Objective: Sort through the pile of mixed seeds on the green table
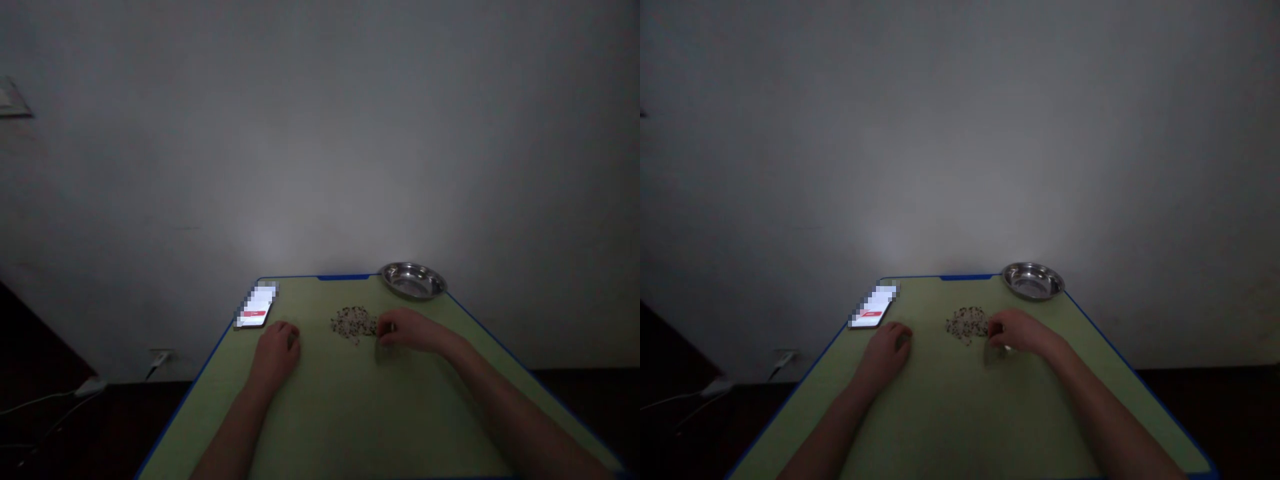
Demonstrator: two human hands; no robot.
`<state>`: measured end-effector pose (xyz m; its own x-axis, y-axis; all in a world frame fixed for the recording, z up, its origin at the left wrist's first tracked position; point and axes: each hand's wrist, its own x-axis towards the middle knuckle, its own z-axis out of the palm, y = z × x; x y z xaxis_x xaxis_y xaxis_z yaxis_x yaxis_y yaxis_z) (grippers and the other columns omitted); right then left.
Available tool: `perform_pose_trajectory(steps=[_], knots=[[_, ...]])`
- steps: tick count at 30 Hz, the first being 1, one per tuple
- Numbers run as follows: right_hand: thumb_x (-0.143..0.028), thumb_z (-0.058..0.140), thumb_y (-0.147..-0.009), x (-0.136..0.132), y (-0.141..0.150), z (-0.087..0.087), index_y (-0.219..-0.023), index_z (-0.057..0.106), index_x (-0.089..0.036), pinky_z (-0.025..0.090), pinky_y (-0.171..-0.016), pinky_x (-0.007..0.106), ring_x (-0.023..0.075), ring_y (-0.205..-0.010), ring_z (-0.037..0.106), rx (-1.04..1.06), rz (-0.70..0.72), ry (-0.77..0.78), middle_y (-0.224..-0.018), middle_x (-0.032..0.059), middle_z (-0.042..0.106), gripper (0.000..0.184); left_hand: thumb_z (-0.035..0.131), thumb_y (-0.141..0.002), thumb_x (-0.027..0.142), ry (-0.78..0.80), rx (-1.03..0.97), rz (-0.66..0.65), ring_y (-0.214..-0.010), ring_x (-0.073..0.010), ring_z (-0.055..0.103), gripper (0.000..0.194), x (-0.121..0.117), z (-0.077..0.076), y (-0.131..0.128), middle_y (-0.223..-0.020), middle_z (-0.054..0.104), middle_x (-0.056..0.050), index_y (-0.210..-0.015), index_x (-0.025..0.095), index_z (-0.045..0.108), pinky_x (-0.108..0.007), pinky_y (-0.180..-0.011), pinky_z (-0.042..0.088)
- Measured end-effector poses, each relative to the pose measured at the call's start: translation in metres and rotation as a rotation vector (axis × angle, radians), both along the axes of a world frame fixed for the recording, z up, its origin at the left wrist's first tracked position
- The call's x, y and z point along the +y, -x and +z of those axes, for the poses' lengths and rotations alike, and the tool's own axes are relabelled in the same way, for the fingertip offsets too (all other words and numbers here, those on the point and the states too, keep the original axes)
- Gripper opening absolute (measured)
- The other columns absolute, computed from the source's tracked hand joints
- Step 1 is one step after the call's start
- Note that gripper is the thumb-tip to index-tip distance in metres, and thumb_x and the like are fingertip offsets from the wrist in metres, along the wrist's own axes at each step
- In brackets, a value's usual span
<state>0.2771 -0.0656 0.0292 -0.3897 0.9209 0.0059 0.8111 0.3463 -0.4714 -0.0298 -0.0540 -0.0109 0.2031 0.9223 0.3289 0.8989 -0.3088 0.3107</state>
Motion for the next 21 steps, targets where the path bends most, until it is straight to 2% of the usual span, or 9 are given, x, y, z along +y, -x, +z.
perform_pose_trajectory(steps=[5,9,14,21], knots=[[-0.027,0.064,-0.072,0.016,0.038,-0.001,-0.078,0.069,-0.019,0.038,-0.060,0.023,0.0155,-0.070,0.061,-0.039,0.042,-0.106,-0.078,0.0020,0.070,0.011,0.049,-0.077,0.016,-0.002,-0.004,0.004,-0.092,-0.0188,0.054,0.019,0.001,-0.002,0.001,-0.095,0.061,-0.008,-0.089,0.016,0.063,-0.032,-0.084,0.040],[-0.029,0.063,-0.075,0.028,0.056,-0.003,-0.080,0.068,-0.018,0.036,-0.062,0.024,0.0163,-0.073,0.060,-0.087,-0.007,-0.176,-0.081,0.0047,0.070,0.013,0.049,-0.076,0.016,-0.010,-0.018,-0.007,-0.092,-0.0187,0.054,0.017,0.002,-0.005,0.003,-0.094,0.060,-0.008,-0.088,0.016,0.062,-0.032,-0.084,0.040],[-0.032,0.061,-0.078,0.040,0.054,-0.005,-0.084,0.067,-0.017,0.037,-0.065,0.025,0.0181,-0.078,0.059,-0.088,-0.096,-0.214,-0.085,0.0073,0.069,0.017,0.049,-0.076,0.016,-0.008,-0.024,-0.008,-0.092,-0.0188,0.054,0.017,0.003,-0.005,0.003,-0.094,0.060,-0.007,-0.088,0.016,0.062,-0.032,-0.085,0.040],[-0.029,0.058,-0.078,0.036,0.038,0.000,-0.082,0.068,-0.016,0.039,-0.063,0.023,0.0155,-0.074,0.060,0.063,-0.046,-0.135,-0.082,0.0047,0.069,0.017,0.049,-0.076,0.015,0.006,-0.020,0.001,-0.093,-0.0187,0.053,0.018,0.003,-0.004,0.001,-0.094,0.060,-0.008,-0.088,0.016,0.063,-0.033,-0.086,0.040]])
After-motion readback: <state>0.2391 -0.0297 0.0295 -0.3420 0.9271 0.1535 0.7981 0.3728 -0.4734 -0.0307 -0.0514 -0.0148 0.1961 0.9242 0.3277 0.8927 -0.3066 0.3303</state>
